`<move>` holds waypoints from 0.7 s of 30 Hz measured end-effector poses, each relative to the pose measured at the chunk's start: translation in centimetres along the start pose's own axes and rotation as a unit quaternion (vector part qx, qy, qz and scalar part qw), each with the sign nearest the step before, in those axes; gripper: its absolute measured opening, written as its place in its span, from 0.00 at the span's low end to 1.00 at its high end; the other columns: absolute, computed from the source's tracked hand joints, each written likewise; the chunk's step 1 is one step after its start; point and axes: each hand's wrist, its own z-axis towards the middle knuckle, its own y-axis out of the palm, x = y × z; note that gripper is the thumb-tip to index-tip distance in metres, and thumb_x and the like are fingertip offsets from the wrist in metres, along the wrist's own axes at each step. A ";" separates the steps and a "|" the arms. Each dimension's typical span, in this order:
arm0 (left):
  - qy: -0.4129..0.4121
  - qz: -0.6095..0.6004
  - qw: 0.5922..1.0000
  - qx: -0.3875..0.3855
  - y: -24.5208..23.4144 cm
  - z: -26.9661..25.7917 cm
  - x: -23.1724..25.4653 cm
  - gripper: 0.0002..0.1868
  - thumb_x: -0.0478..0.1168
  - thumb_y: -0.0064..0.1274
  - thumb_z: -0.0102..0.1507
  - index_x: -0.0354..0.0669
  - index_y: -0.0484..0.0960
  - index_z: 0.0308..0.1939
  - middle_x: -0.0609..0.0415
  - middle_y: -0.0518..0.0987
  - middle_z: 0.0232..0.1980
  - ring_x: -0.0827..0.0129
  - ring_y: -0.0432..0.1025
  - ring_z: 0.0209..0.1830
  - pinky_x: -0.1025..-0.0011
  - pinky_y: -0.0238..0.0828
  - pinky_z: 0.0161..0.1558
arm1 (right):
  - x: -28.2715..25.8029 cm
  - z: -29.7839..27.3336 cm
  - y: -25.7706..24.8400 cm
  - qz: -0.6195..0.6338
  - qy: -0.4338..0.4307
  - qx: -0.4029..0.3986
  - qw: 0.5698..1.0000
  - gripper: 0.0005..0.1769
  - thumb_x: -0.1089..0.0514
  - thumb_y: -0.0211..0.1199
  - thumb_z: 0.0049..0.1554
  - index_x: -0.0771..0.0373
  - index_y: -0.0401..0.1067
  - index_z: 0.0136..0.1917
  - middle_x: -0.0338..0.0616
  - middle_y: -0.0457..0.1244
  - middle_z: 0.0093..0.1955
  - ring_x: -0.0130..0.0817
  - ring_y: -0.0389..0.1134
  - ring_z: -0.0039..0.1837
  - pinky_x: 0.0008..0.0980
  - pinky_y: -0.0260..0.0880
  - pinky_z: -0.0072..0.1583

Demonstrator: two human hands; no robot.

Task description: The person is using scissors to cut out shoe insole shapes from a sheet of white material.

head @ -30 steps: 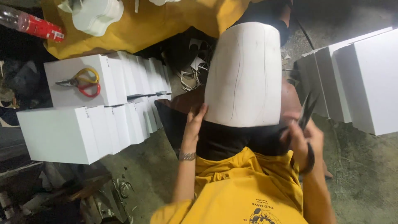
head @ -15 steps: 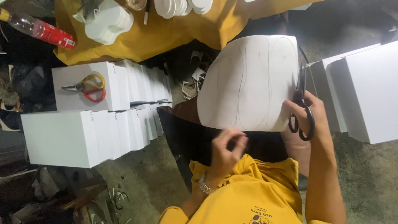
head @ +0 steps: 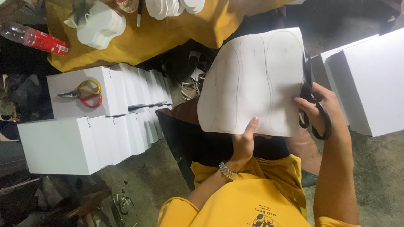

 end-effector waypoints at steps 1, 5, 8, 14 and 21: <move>-0.002 0.001 1.000 0.000 -0.3 1.0 -2.1 0.18 0.52 0.55 0.67 0.44 0.87 0.32 0.66 0.59 0.11 0.79 0.52 0.12 0.75 0.47 0.19 | -0.8 -1.2 0.4 0.001 0.002 -0.001 1.000 0.13 0.53 0.63 0.60 0.65 0.72 0.53 0.41 0.63 0.44 0.31 0.60 0.47 0.30 0.58 0.49; 0.414 0.339 0.835 0.130 -2.3 3.8 -6.5 0.23 0.31 0.44 0.70 0.42 0.72 0.70 0.47 0.81 0.60 0.78 0.60 0.12 0.78 0.50 0.14 | 2.3 -5.9 3.6 0.249 -0.045 0.010 0.967 0.28 0.39 0.55 0.65 0.65 0.68 0.64 0.42 0.64 0.47 0.31 0.69 0.43 0.28 0.73 0.46; 0.533 0.383 0.722 0.219 -2.9 3.6 -3.6 0.22 0.23 0.50 0.68 0.32 0.73 0.66 0.42 0.79 0.64 0.67 0.72 0.36 0.77 0.68 0.37 | 16.2 -4.4 7.2 0.676 0.025 -0.304 0.671 0.31 0.43 0.55 0.69 0.66 0.55 0.73 0.64 0.54 0.61 0.39 0.68 0.58 0.26 0.75 0.58; 0.547 0.366 0.713 0.244 -2.5 3.1 1.2 0.17 0.28 0.55 0.69 0.29 0.75 0.61 0.43 0.81 0.56 0.61 0.80 0.49 0.73 0.79 0.51 | 3.3 -14.4 8.3 0.329 0.160 -0.107 0.925 0.35 0.32 0.46 0.58 0.63 0.67 0.59 0.60 0.70 0.41 0.47 0.75 0.43 0.43 0.77 0.48; 0.364 0.297 0.862 0.189 -2.6 3.3 -0.6 0.20 0.49 0.40 0.74 0.46 0.80 0.62 0.59 0.84 0.57 0.78 0.81 0.37 0.83 0.75 0.32 | -0.1 -11.8 9.4 -0.001 0.002 -0.089 0.996 0.14 0.46 0.57 0.56 0.56 0.74 0.46 0.37 0.68 0.39 0.29 0.67 0.39 0.30 0.66 0.46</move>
